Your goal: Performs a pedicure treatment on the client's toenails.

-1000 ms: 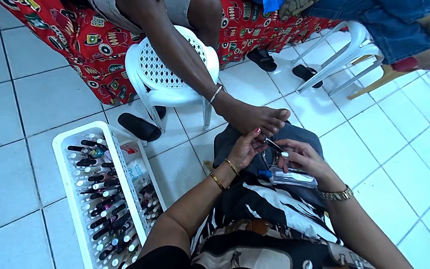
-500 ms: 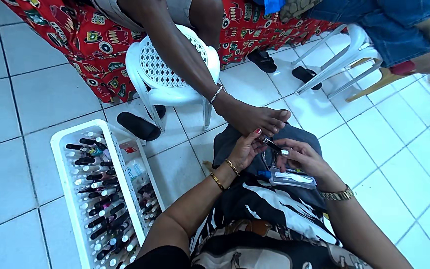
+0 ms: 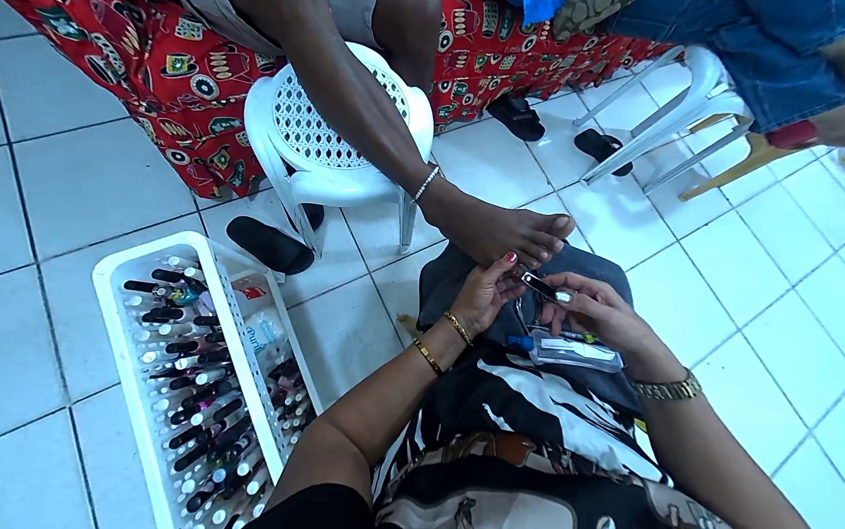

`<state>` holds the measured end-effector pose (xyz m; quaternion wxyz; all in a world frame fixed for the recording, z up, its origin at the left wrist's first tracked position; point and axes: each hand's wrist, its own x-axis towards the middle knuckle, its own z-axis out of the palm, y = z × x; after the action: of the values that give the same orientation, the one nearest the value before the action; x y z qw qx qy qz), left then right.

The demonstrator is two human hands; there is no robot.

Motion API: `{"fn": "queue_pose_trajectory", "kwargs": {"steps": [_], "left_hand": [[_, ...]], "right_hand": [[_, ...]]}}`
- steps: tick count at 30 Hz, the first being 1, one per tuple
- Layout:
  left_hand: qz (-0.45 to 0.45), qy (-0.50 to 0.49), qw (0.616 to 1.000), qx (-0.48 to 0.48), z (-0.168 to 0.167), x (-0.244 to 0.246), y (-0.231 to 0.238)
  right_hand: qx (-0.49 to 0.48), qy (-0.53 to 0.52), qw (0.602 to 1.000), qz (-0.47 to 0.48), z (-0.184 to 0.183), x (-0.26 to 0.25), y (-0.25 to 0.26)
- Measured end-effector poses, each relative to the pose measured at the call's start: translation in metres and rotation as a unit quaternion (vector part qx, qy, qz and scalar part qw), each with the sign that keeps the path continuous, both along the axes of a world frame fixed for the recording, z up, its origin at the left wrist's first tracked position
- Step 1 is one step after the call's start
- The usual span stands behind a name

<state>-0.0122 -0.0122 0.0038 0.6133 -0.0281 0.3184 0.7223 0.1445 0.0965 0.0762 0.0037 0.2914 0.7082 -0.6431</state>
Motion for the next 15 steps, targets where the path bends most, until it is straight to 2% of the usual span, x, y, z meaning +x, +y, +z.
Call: {"fn": "queue_pose_trajectory", "kwargs": {"steps": [15], "left_hand": [[0.002,0.004,1.000,-0.007,0.0000,0.0006,0.0006]], "right_hand": [[-0.007,0.015,0.999,0.028,0.0045,0.0032,-0.0016]]}}
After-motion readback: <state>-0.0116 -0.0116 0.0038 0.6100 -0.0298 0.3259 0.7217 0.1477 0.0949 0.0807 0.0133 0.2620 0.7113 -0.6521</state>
